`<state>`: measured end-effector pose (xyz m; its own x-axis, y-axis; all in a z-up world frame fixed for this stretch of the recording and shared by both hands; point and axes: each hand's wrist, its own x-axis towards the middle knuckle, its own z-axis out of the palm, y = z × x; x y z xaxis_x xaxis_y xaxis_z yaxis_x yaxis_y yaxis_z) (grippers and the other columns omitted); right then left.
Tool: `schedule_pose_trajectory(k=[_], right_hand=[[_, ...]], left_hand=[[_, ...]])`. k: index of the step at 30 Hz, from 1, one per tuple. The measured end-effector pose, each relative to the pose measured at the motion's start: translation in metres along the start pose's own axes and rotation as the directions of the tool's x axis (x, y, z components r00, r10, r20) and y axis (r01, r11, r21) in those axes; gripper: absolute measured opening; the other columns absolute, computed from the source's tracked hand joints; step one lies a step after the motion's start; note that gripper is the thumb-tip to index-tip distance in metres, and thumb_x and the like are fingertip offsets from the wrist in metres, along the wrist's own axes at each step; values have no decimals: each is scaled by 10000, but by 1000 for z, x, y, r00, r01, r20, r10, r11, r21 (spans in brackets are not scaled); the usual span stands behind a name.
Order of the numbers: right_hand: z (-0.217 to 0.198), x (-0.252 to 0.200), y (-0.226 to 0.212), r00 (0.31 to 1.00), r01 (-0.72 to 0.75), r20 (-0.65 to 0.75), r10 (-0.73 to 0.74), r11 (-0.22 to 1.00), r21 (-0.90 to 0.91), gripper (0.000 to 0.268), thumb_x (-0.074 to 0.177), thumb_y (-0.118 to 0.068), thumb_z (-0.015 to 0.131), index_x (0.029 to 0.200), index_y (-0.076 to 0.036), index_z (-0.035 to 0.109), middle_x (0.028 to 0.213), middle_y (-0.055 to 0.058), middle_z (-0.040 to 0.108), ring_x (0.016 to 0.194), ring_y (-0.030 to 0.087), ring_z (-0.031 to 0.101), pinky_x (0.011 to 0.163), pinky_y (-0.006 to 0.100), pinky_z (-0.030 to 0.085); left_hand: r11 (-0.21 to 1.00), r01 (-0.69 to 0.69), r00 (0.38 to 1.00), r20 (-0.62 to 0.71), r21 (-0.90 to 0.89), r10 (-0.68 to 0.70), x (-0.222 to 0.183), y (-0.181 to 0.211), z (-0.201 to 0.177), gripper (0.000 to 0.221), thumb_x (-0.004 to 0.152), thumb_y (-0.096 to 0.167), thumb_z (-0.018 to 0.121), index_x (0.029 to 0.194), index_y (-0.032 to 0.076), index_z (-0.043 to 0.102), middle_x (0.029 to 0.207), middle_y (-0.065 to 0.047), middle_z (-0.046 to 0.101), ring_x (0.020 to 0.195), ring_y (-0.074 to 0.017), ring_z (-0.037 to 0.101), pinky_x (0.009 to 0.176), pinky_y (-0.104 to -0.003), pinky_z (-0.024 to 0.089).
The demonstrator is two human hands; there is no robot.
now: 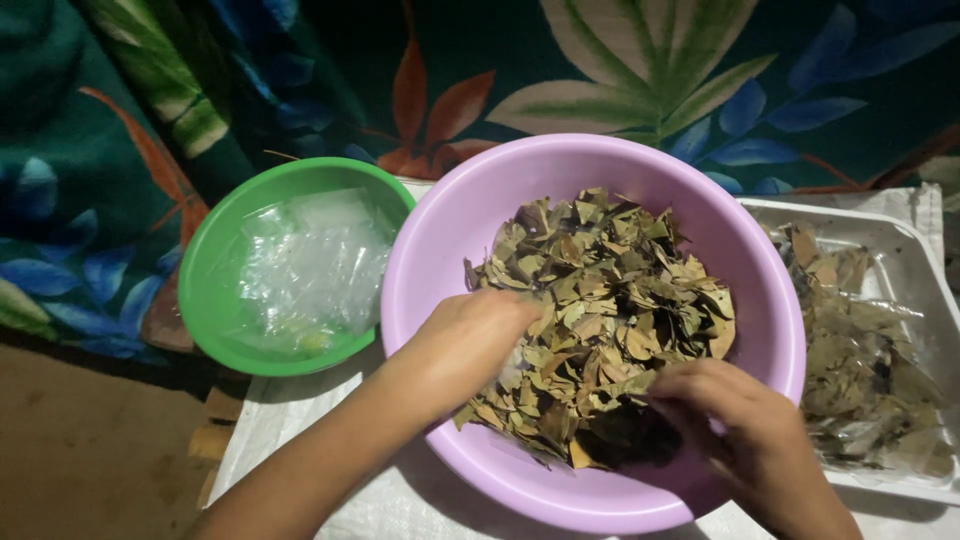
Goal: Package dried leaves into small plastic bags from a large bowl
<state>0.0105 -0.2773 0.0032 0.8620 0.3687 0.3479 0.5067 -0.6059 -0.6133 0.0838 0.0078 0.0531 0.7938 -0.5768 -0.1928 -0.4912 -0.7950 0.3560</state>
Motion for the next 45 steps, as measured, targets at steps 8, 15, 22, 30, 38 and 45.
schedule_pose_trajectory(k=[8, 15, 22, 30, 38, 45], right_hand=[[32, 80, -13, 826, 260, 545, -144, 955, -141, 231, 908, -172, 619, 1135, -185, 663, 1006, 34, 671, 895, 261, 693, 741, 392, 524], [65, 92, -30, 615, 743, 719, -322, 541, -393, 179, 858, -107, 586, 771, -61, 735, 1590, 266, 414, 889, 280, 633, 666, 475, 544], [93, 93, -11, 575, 787, 796, -189, 395, -475, 306, 970, -101, 512, 1156, 18, 723, 1594, 215, 406, 758, 238, 633, 487, 430, 571], [69, 104, -24, 628, 671, 728, -275, 665, -328, 214, 1031, -147, 521, 1055, 13, 662, 1421, 136, 535, 717, 290, 717, 583, 510, 612], [111, 118, -6, 578, 627, 806, -128, 702, -339, 107, 1022, -33, 499, 1090, -24, 581, 1032, 89, 612, 615, 189, 688, 486, 377, 601], [66, 140, -19, 640, 501, 733, -228, 848, -174, 632, 685, 194, 528, 1288, 23, 613, 1534, 120, 521, 1046, 361, 727, 734, 533, 624]], left_hand=[[943, -107, 899, -436, -313, -42, -43, -2, 5, 392, 948, 192, 578, 1323, 107, 657, 1290, -98, 722, 1146, -274, 685, 960, -410, 496], [865, -172, 823, -552, -472, -138, -59, -17, 42, 316, 958, 162, 594, 1249, 90, 692, 1183, -90, 764, 1050, -214, 733, 933, -339, 528], [842, -172, 850, -510, -512, -136, -57, -12, 41, 347, 951, 155, 589, 1276, 72, 680, 1165, -99, 761, 1048, -228, 721, 937, -343, 513], [838, -127, 833, -515, -530, -199, -60, -16, 39, 319, 968, 182, 602, 1262, 90, 684, 1111, -69, 771, 985, -183, 738, 892, -334, 549], [828, -148, 823, -532, -541, -200, -58, -14, 45, 335, 950, 150, 593, 1264, 73, 679, 1175, -80, 759, 987, -184, 731, 905, -321, 559], [822, -170, 787, -577, -543, -219, -65, -21, 41, 343, 936, 126, 627, 1268, 58, 679, 1195, -98, 725, 1023, -205, 711, 867, -321, 607]])
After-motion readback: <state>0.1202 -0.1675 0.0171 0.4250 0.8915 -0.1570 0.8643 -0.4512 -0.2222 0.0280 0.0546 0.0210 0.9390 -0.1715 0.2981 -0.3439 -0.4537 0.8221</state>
